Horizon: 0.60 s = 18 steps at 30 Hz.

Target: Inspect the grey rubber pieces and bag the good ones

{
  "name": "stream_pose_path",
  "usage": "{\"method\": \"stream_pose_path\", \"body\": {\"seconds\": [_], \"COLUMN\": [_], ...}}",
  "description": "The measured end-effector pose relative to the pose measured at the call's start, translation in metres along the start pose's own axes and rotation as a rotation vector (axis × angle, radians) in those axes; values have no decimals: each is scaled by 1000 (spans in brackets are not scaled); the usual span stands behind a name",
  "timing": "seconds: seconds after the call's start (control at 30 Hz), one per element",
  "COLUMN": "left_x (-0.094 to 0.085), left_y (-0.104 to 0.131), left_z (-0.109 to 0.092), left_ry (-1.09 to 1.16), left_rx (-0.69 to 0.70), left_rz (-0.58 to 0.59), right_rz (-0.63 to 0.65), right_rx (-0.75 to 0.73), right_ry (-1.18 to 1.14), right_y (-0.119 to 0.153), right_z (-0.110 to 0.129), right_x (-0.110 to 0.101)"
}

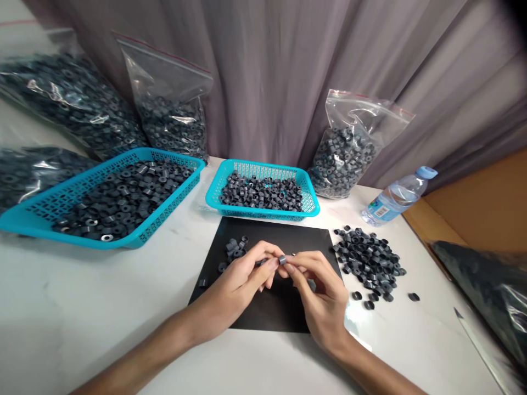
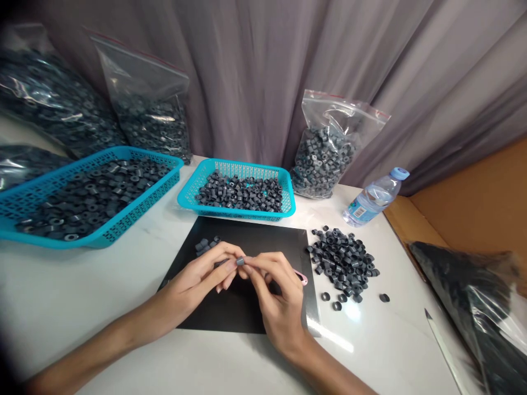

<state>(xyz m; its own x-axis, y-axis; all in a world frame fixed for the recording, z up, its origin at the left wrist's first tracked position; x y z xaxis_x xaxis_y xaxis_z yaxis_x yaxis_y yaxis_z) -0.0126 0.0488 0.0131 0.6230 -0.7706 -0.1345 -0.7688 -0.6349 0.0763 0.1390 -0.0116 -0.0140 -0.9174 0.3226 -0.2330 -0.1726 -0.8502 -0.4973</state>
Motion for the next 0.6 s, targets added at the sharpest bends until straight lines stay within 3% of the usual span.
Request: {"method": "stream_pose_path", "body": {"seconds": [0.23,0.6], "left_x": [-1,0], "left_y": [-2,0], "left_z": [-1,-14], "left_ry": [3,-217], "left_rx": [17,-4], "left_rz": [-2,-93], "right_rz": [30,21], "right_rx": [-32,33], "right_ry": [38,-28], "right_y": [0,-1], "right_z": [3,-2], "right_x": [0,2]}}
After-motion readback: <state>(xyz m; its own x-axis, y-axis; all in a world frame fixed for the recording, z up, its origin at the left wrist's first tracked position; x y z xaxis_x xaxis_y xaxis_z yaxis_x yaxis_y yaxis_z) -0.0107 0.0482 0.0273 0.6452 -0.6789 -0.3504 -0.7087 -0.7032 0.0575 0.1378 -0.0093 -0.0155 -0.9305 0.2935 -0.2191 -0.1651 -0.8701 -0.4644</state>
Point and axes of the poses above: each hand's wrist, its own y-axis away from the middle knuckle, its own x-axis out of the palm, z = x × y, the point moved 3 cm from there along -y, towards the middle knuckle, and after that the axes turned 7 degrees about z, right-handed, at the moved point
